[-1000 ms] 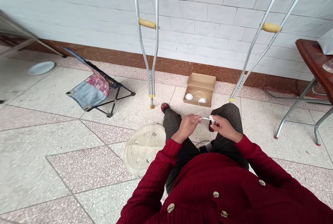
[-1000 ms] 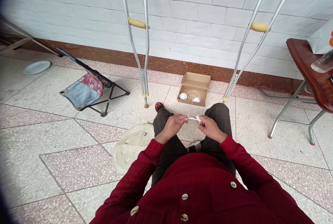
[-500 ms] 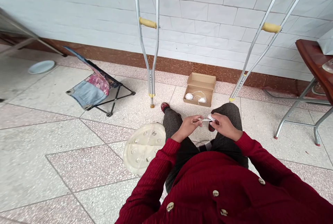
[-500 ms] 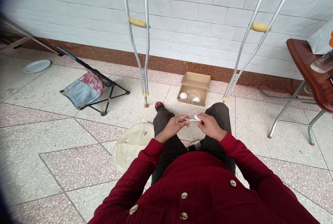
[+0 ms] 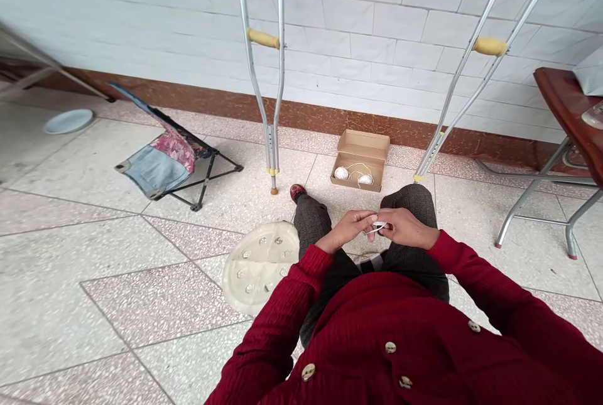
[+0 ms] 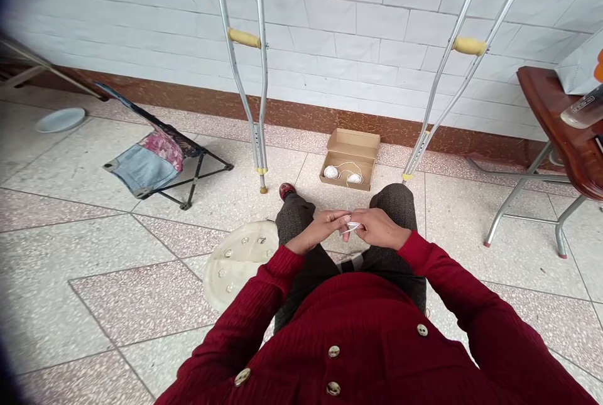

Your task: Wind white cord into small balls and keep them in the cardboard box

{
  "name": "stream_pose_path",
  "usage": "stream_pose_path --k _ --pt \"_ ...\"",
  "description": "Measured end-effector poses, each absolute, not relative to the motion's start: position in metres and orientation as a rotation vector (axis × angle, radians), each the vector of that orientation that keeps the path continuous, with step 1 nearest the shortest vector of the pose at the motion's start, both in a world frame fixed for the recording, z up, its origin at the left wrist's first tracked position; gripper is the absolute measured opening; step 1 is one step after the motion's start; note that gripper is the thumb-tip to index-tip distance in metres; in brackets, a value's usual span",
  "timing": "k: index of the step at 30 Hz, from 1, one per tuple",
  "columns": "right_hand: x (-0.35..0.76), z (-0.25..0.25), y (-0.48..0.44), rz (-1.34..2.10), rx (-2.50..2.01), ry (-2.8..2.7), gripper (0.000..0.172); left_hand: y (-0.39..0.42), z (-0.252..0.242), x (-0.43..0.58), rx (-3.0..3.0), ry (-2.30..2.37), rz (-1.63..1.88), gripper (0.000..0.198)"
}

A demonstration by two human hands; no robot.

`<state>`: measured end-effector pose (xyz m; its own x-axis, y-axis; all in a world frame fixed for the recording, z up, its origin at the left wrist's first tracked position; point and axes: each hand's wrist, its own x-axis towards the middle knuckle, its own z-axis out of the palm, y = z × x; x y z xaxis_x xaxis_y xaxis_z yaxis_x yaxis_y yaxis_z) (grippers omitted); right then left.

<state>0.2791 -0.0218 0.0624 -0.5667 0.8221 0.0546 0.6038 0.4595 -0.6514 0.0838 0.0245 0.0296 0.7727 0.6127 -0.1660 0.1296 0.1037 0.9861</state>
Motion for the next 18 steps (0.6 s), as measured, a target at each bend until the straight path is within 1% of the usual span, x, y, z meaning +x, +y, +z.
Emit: stream_pose_path --k 2,6,8,12,18 --pt "0.280 0.062 -0.022 0.830 -1.181 -2.387 0.027 0.022 0.028 0.085 1.409 0.655 0.367 0.046" --pt "0.283 0.061 -0.023 0.808 -1.194 -2.431 0.022 0.018 0.025 0.084 1.288 0.662 0.383 0.049" --pt "0.283 0.062 -0.024 0.813 -1.193 -2.452 0.022 0.016 0.024 0.084 1.224 0.653 0.373 0.047" --pt "0.283 0.065 -0.026 0.832 -1.160 -2.478 0.027 0.014 0.022 0.084 1.117 0.645 0.351 0.044" --pt "0.284 0.067 -0.029 0.732 -1.178 -2.534 0.023 0.012 0.022 0.084 1.046 0.696 0.349 0.041"
